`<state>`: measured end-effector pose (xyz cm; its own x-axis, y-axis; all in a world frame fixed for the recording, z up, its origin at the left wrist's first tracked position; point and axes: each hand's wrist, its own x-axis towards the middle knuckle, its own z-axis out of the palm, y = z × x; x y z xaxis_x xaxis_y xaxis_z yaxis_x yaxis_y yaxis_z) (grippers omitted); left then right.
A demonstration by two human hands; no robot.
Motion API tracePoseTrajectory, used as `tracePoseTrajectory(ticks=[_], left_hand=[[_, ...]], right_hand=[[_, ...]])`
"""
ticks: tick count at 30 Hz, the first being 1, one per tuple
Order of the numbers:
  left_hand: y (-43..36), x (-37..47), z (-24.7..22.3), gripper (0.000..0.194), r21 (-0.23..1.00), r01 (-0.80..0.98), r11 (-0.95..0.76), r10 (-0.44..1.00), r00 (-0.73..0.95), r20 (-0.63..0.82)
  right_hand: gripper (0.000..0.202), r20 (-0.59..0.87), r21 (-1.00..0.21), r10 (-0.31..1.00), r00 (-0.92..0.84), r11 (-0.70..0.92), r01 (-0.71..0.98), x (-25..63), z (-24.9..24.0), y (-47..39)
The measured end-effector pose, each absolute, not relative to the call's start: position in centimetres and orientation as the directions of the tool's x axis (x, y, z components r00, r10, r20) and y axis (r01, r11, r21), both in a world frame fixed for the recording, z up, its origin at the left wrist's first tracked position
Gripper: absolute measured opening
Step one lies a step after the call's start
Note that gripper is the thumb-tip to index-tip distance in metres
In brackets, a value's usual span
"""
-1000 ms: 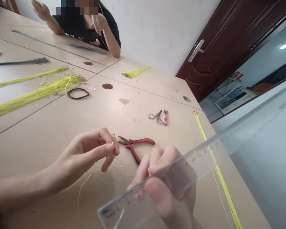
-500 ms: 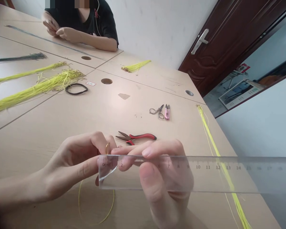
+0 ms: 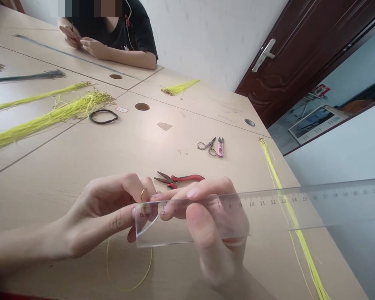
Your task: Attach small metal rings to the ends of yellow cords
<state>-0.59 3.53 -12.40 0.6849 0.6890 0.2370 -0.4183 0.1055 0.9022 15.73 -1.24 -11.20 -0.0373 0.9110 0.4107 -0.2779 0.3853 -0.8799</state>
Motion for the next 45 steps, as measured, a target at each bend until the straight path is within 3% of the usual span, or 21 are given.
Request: tracePoseTrajectory(ticks=[30, 42, 45], left_hand=[[3.5, -0.9, -12.6, 0.017, 0.939, -0.336, 0.077, 0.669, 0.716, 0.201], [3.5, -0.8, -12.8, 0.014, 0.937, -0.341, 0.074, 0.664, 0.718, 0.209], [3.5, -0.9, -12.8, 0.014, 0.938, -0.338, 0.081, 0.663, 0.721, 0.203]], right_hand=[[0.015, 0.37, -0.887, 0.926, -0.067, 0.331, -0.321, 16.0, -11.3, -1.1], [0.015, 0.311, -0.921, 0.934, -0.173, 0.251, -0.298, 16.7, -11.0, -1.2], [0.016, 0.31, -0.908, 0.945, -0.102, 0.262, -0.326, 16.4, -11.1, -1.2]])
